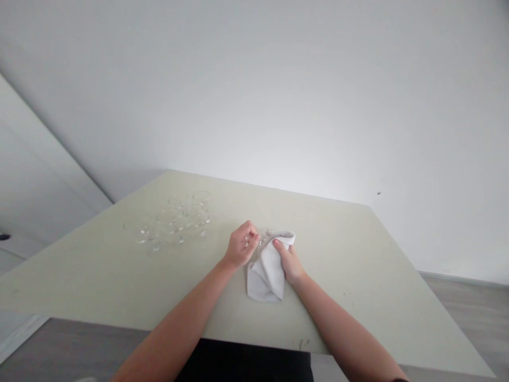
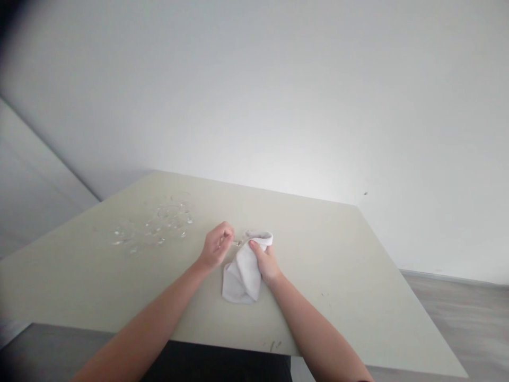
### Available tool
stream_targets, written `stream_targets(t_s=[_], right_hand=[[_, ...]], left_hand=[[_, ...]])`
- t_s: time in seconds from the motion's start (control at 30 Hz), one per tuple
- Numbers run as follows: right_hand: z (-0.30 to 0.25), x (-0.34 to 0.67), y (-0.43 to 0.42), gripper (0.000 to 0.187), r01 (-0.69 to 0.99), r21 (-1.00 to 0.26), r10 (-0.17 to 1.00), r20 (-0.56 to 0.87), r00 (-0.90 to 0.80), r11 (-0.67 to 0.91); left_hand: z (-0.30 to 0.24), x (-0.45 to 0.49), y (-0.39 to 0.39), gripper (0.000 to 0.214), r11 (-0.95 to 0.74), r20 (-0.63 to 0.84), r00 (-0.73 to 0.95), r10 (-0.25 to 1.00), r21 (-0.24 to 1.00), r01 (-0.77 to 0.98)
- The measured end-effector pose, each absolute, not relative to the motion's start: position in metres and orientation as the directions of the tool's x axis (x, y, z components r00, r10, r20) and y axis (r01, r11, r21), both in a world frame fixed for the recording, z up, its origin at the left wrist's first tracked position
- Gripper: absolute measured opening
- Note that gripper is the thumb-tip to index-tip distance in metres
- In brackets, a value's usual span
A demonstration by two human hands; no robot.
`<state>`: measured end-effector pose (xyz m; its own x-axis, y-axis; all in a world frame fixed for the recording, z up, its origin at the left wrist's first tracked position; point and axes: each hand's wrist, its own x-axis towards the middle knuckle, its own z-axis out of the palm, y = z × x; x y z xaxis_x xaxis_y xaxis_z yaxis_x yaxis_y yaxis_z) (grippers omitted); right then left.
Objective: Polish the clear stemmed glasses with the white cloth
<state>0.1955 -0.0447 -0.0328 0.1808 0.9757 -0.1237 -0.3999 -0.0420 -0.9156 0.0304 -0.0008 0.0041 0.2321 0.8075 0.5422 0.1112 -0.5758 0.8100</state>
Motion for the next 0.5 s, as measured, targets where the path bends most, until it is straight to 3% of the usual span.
stream_targets(t_s=[0.07,0.13,0.23,0.3,0.37,0.43,0.5], right_hand=[[-0.035,0.196,-0.045,0.046,-0.369,-0.929,0.983,-0.09,0.16,-0.025],[-0.035,0.199,-0.044,0.047,-0.258,-0.964,0.988,0.019,0.153,0.059],[-0.035,0.203,-0.043,0.049,-0.056,-0.977,0.973,0.198,0.118,0.206],[-0.035,0.205,-0.042,0.047,-0.014,-0.971,0.964,0.236,0.121,0.239],[-0.036,0.205,-0.04,0.046,-0.075,-0.976,0.968,0.192,0.161,0.206],[-0.037,0.205,-0.038,0.045,-0.207,-0.971,0.976,0.075,0.204,0.118],[-0.037,0.205,-0.037,0.043,-0.336,-0.942,0.975,-0.053,0.217,0.023]], left_hand=[[0.004,0.029,-0.001,0.041,-0.621,0.583,0.226,0.78,0.767,0.162],[0.001,0.031,0.005,0.043,-0.518,0.492,0.169,0.854,0.836,0.181],[-0.008,0.035,0.019,0.043,-0.122,0.095,0.166,0.981,0.979,0.16],[-0.011,0.036,0.026,0.044,0.048,-0.082,0.222,0.972,0.986,0.158],[-0.011,0.036,0.025,0.046,-0.022,-0.02,0.255,0.967,0.987,0.161],[-0.007,0.034,0.017,0.043,-0.259,0.202,0.277,0.939,0.948,0.186],[-0.002,0.031,0.006,0.034,-0.506,0.427,0.32,0.846,0.832,0.228]])
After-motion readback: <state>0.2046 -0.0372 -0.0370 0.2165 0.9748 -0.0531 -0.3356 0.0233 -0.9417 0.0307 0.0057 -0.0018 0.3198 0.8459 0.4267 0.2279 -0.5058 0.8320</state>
